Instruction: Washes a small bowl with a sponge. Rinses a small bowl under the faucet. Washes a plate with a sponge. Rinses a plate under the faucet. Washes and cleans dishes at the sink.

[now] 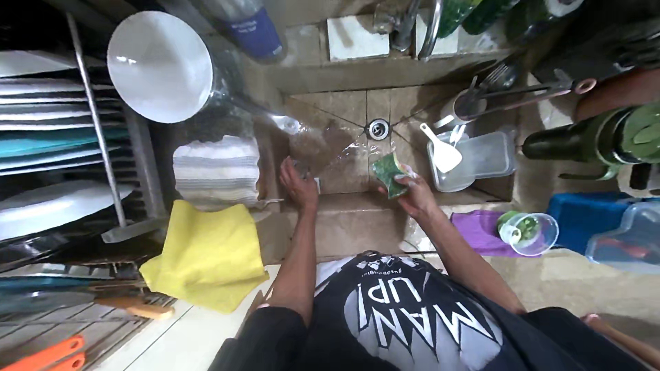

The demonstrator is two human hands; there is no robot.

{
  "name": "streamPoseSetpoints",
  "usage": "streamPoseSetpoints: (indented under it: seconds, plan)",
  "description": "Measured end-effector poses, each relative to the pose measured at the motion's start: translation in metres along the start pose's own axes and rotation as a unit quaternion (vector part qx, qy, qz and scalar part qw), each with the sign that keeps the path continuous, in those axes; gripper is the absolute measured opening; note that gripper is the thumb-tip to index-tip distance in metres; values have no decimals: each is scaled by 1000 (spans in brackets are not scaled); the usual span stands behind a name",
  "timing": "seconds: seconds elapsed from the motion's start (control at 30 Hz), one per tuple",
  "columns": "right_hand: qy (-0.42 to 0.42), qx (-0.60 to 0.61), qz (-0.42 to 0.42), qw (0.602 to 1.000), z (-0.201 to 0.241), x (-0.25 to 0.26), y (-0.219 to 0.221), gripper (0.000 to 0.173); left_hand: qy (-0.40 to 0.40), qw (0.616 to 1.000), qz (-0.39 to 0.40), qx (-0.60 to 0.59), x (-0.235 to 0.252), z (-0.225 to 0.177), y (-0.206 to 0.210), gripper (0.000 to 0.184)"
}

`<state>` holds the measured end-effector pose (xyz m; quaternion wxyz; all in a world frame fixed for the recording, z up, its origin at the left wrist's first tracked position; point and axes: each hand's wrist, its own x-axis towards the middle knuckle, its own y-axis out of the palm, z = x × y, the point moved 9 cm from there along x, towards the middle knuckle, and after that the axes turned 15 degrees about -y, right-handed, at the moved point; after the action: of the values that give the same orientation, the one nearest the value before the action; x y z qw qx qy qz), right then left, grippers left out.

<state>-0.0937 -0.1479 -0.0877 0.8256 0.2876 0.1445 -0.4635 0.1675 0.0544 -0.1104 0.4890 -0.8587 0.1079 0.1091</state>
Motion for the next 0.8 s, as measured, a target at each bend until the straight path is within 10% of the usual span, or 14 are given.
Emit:
streamPoseSetpoints:
  seconds: [0.8]
  plan:
    - [67,50,-15,996,-40,38,-4,54,-66,978,120,-159,67,12,85,106]
